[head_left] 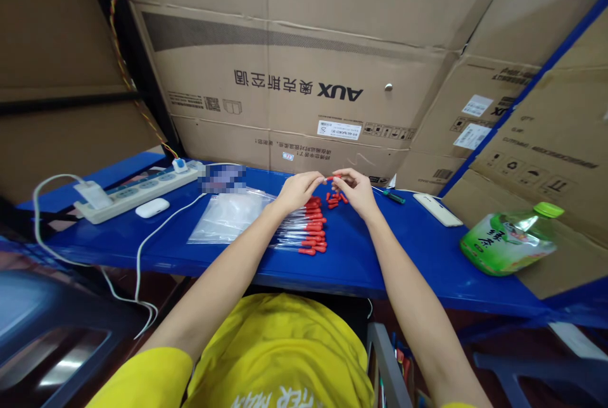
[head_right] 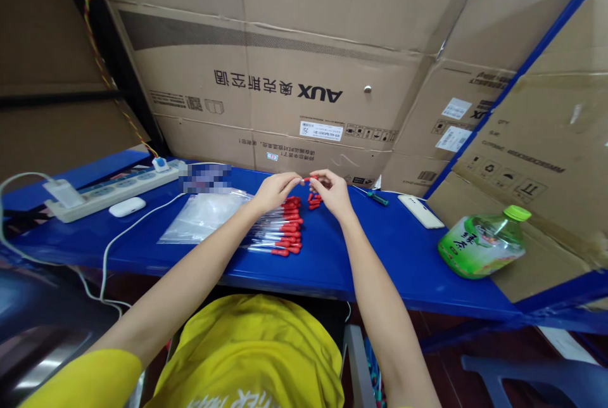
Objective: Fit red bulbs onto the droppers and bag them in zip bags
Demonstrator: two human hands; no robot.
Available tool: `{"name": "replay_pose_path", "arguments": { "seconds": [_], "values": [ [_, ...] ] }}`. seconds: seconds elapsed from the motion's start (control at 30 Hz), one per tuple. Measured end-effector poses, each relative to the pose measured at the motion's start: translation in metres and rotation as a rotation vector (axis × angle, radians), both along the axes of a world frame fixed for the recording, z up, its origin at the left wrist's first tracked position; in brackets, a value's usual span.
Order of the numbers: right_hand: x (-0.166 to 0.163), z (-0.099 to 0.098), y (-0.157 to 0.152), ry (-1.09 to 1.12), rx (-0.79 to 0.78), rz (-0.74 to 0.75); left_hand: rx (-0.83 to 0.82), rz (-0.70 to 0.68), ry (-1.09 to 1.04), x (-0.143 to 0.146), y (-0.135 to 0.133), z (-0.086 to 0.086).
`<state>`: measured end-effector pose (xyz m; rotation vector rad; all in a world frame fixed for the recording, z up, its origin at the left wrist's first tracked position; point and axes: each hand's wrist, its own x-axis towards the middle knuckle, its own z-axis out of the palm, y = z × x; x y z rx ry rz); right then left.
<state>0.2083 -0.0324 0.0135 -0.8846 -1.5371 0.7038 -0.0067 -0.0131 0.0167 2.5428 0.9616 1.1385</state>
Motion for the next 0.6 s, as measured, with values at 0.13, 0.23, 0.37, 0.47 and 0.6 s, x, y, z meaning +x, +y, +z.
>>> {"name": "replay_pose_path", "arguments": {
  "seconds": [0.13, 0.23, 0.37, 0.47, 0.6],
  "values": [
    [0.002, -0.001, 0.003, 0.033, -0.013, 0.006, 0.038, -0.010, 0.007, 0.000, 0.003, -0.003],
    [0.003, -0.001, 0.003, 0.039, -0.043, 0.011, 0.061, -0.020, 0.001, -0.001, 0.005, -0.005],
    [0.004, -0.001, 0.004, 0.056, -0.084, 0.024, 0.075, -0.056, -0.021, -0.002, 0.008, -0.007],
    [0.005, -0.002, 0.004, 0.059, -0.079, 0.028, 0.060, -0.088, -0.032, -0.001, 0.010, -0.007],
    [0.007, -0.003, 0.006, 0.043, -0.055, 0.031, 0.056, -0.105, -0.007, -0.001, 0.011, -0.007]
  ]
}}
